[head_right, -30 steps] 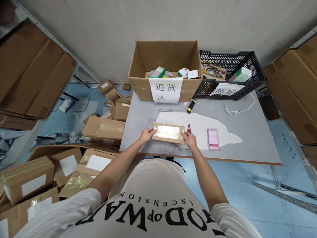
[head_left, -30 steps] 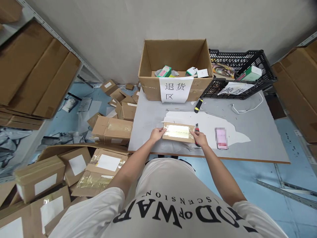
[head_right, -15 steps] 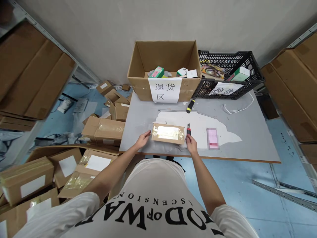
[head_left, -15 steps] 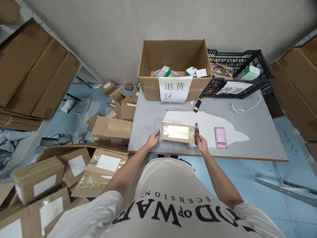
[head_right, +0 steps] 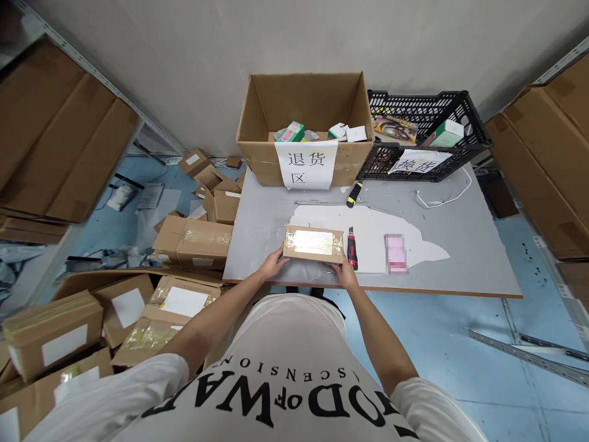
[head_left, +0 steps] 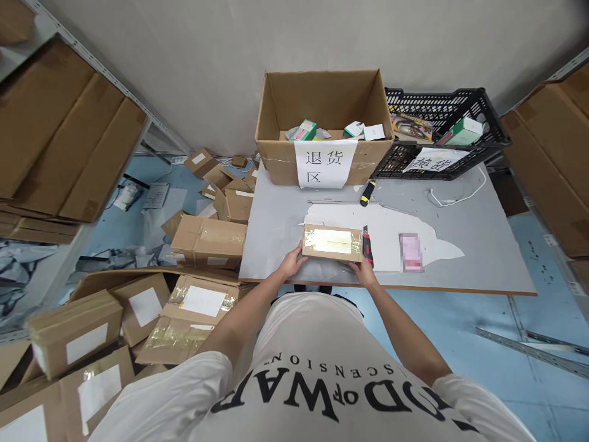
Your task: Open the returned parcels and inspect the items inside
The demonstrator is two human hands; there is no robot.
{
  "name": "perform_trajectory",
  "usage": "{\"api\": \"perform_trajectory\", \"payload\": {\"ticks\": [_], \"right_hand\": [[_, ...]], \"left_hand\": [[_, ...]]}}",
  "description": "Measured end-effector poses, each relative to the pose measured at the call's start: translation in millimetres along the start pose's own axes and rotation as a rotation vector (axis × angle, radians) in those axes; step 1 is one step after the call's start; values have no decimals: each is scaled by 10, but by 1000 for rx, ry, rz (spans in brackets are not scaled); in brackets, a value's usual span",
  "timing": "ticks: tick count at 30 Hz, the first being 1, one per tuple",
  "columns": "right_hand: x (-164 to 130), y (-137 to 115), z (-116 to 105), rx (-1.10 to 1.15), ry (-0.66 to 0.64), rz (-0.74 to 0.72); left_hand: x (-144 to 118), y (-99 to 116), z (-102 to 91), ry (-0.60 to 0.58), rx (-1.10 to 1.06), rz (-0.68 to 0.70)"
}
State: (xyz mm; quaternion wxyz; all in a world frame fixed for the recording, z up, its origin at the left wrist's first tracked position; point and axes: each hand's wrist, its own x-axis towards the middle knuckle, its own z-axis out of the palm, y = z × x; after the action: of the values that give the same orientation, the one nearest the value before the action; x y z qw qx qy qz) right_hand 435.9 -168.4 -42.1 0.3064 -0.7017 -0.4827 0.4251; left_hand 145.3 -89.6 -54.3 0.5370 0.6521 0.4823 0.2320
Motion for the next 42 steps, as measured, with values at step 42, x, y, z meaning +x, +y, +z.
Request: {"api": "perform_trajectory", "payload": {"ticks": [42], "right_hand": [[549, -246, -216, -414, 109, 200]], "left_hand": [[383, -21, -54, 115, -224, -178]]}}
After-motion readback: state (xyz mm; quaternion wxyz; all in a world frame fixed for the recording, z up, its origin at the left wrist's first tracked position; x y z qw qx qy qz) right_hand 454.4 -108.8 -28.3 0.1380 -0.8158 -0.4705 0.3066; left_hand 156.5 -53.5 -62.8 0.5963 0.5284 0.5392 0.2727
